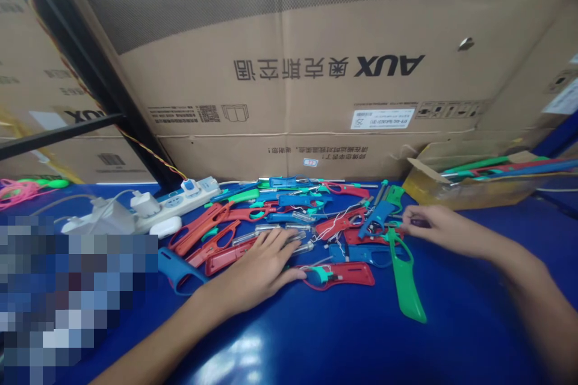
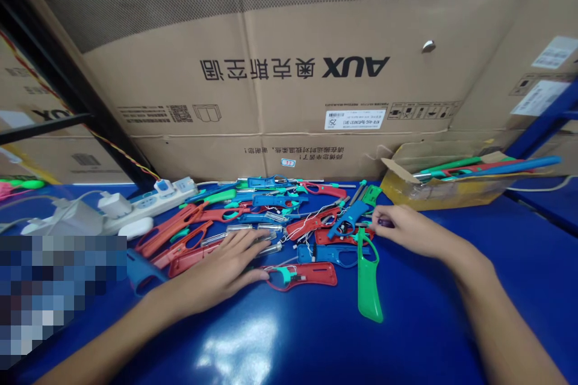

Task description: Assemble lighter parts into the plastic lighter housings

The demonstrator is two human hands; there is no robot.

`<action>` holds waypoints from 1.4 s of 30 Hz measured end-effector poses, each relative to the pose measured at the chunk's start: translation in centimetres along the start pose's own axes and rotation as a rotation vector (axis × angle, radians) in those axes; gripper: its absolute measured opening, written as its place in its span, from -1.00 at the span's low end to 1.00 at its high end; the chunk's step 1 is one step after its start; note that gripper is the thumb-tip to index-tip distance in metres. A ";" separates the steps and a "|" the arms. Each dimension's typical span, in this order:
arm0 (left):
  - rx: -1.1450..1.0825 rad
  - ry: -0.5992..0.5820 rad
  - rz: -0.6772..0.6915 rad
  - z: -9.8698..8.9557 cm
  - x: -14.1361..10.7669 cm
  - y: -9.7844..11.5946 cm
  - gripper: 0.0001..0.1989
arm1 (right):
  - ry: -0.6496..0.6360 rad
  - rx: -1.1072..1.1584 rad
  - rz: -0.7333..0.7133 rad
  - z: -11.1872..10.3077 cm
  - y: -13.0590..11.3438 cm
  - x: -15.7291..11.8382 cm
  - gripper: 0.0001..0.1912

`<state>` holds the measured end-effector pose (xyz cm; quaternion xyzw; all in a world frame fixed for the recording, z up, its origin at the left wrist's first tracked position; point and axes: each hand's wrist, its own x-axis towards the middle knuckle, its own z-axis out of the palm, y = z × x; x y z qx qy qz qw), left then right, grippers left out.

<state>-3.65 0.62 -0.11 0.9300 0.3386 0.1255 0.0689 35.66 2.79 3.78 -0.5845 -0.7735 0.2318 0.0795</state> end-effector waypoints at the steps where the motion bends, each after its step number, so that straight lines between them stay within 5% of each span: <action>1: 0.000 -0.001 0.000 0.0 0.0 0.0 -0.48 | 0.042 -0.014 -0.034 0.2 -0.7 0.1 -0.69; 11: -0.040 0.001 0.017 -0.1 0.0 0.3 -0.51 | 0.160 -0.046 -0.315 2.9 -5.0 0.6 -0.90; 27: -0.071 0.112 0.145 -1.2 0.8 1.2 -0.70 | 0.283 -0.083 -0.491 5.1 -5.3 1.3 -0.75; 34: -0.165 0.196 0.223 -1.0 0.5 0.7 -0.58 | 0.232 0.015 -0.433 5.9 -7.2 1.1 -0.81; 42: -0.200 0.195 0.205 -1.1 0.4 1.0 -0.69 | 0.182 0.086 -0.573 6.6 -8.9 0.6 -0.80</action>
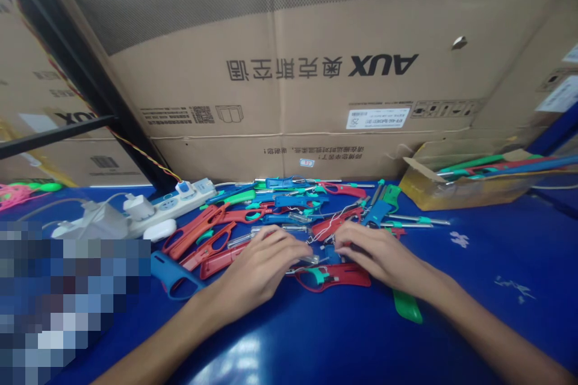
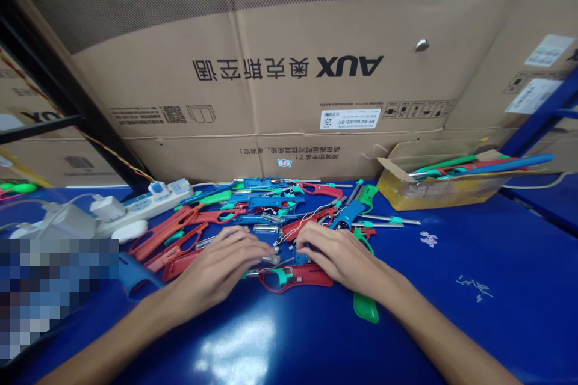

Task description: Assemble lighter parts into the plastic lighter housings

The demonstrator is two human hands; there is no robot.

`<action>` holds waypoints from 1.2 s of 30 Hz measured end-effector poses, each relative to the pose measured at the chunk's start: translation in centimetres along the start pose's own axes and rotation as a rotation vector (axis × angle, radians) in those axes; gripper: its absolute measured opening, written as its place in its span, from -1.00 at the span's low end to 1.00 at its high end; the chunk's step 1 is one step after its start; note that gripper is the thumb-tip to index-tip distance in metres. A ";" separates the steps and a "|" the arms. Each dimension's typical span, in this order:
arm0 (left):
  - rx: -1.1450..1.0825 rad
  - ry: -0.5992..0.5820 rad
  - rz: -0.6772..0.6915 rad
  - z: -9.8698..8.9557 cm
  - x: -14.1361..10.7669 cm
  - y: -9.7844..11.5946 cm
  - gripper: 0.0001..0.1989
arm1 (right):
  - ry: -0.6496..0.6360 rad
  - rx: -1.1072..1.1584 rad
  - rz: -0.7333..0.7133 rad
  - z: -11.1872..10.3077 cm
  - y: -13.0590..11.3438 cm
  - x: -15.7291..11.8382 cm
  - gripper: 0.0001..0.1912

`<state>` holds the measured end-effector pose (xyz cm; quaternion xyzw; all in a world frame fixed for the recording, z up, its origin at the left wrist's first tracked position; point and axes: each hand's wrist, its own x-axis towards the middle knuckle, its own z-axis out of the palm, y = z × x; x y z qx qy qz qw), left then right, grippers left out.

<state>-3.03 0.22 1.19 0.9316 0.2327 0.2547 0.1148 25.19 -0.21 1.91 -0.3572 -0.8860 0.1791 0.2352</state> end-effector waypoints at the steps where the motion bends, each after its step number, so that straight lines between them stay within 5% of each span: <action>1: 0.000 0.001 0.003 0.0 0.0 0.0 -0.69 | 0.003 0.008 -0.006 0.1 -0.1 0.0 -0.81; 8: 0.001 0.008 -0.012 0.2 -0.1 -0.1 -0.67 | -0.012 0.007 0.055 0.4 -0.2 0.1 -0.93; 23: -0.002 0.004 -0.018 -0.2 -0.1 0.2 -0.56 | -0.041 -0.047 0.020 0.6 -0.4 0.1 -0.88; 31: -0.057 0.059 -0.076 0.3 -0.3 0.1 -0.78 | -0.064 -0.066 0.057 0.7 -0.2 -0.1 -0.74; 36: -0.025 0.119 -0.145 0.1 -0.2 0.1 -0.74 | -0.078 -0.077 -0.014 0.6 0.1 -0.1 -0.74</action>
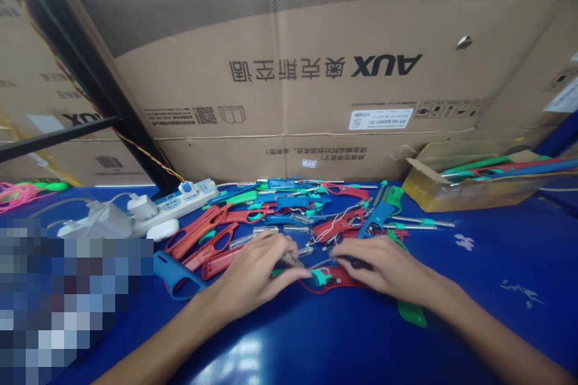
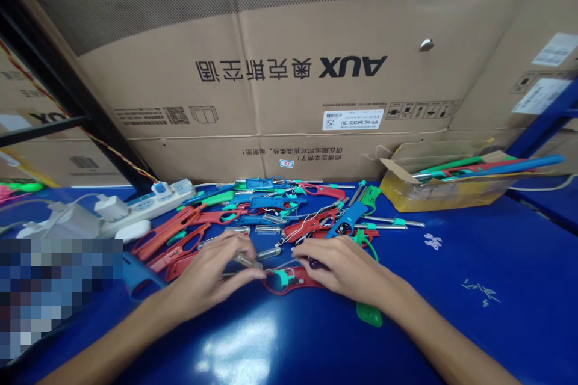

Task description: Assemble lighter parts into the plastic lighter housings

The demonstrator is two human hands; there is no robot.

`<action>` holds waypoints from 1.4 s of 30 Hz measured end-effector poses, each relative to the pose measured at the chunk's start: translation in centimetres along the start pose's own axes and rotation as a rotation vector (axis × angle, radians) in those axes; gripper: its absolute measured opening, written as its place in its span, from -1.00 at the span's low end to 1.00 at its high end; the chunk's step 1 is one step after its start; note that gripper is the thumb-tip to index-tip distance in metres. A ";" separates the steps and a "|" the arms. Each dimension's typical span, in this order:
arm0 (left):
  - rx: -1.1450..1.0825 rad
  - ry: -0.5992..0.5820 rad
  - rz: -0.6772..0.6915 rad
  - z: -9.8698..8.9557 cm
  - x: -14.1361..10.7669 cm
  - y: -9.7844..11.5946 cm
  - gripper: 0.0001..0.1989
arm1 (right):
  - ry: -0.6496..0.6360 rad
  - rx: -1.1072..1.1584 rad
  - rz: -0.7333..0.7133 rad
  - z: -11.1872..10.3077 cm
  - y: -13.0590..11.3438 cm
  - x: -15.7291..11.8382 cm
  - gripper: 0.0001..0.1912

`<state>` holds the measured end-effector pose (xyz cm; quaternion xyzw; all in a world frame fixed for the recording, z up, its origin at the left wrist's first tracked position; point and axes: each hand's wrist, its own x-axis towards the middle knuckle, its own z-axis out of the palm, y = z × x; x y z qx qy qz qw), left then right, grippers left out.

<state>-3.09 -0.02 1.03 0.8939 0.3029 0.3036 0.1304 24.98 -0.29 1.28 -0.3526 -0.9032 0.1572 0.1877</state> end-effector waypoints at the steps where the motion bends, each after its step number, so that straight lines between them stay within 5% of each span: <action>1: 0.005 0.010 0.001 -0.1 0.1 0.1 -0.73 | -0.012 -0.004 -0.016 -0.1 0.0 0.0 -0.74; 22: -0.033 -0.010 0.035 0.4 -0.1 -0.3 -0.92 | 0.011 -0.039 -0.031 -0.4 -0.3 0.0 -0.77; 26: 0.068 -0.046 0.076 0.3 -0.1 -0.3 -0.76 | 0.017 -0.034 -0.030 -0.3 -0.3 0.0 -0.77; 42: 0.071 -0.103 0.097 0.2 0.0 -0.1 -0.75 | 0.026 -0.046 -0.063 0.0 -0.1 -0.1 -0.76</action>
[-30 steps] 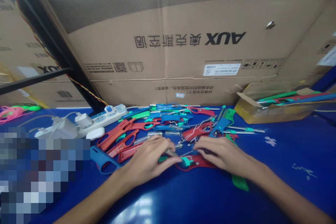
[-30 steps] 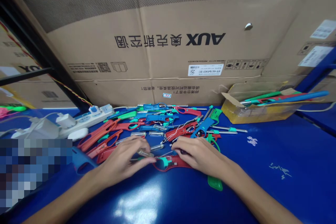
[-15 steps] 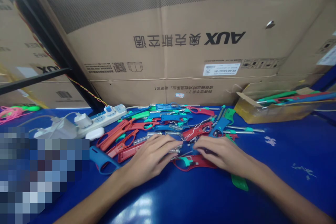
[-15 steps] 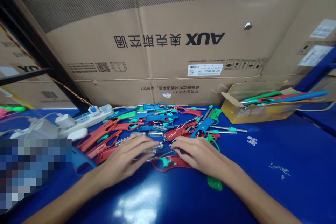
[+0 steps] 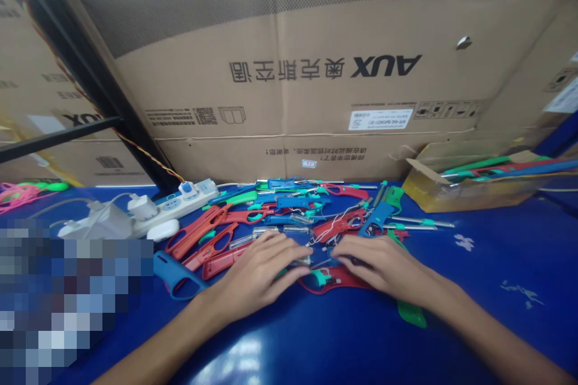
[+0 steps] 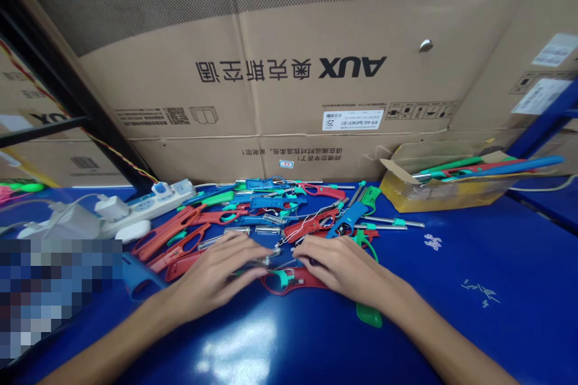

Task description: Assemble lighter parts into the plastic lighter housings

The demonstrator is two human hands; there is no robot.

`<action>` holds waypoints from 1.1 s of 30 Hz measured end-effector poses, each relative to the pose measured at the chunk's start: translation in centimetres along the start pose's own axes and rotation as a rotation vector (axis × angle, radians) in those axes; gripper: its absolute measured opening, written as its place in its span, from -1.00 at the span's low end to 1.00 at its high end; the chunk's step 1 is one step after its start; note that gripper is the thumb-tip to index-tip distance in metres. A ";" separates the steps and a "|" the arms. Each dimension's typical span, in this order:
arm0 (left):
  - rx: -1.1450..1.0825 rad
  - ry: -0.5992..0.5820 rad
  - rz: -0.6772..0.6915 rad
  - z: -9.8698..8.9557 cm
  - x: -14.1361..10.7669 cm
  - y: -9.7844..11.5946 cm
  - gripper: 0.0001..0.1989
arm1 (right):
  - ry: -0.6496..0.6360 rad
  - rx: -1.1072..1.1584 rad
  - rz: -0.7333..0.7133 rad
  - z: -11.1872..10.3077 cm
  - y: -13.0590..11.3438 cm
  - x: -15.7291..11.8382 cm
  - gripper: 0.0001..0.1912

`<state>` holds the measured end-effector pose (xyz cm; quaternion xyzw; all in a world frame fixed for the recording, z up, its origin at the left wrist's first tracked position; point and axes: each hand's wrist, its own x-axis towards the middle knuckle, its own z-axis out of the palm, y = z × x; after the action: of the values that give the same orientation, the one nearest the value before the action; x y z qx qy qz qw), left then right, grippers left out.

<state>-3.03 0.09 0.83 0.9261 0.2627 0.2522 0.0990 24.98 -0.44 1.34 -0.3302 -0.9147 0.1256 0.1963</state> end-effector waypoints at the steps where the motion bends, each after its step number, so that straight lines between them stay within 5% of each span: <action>1: 0.000 -0.001 0.001 0.0 0.0 0.0 -0.75 | 0.001 0.000 0.001 0.0 0.0 0.0 -0.76; 33: -0.049 0.001 0.008 0.2 0.0 0.0 -0.89 | -0.050 -0.005 0.010 -0.2 -0.1 0.1 -0.77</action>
<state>-2.94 0.08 0.67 0.9242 0.2531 0.2594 0.1204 24.98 -0.44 1.54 -0.3320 -0.9179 0.1326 0.1721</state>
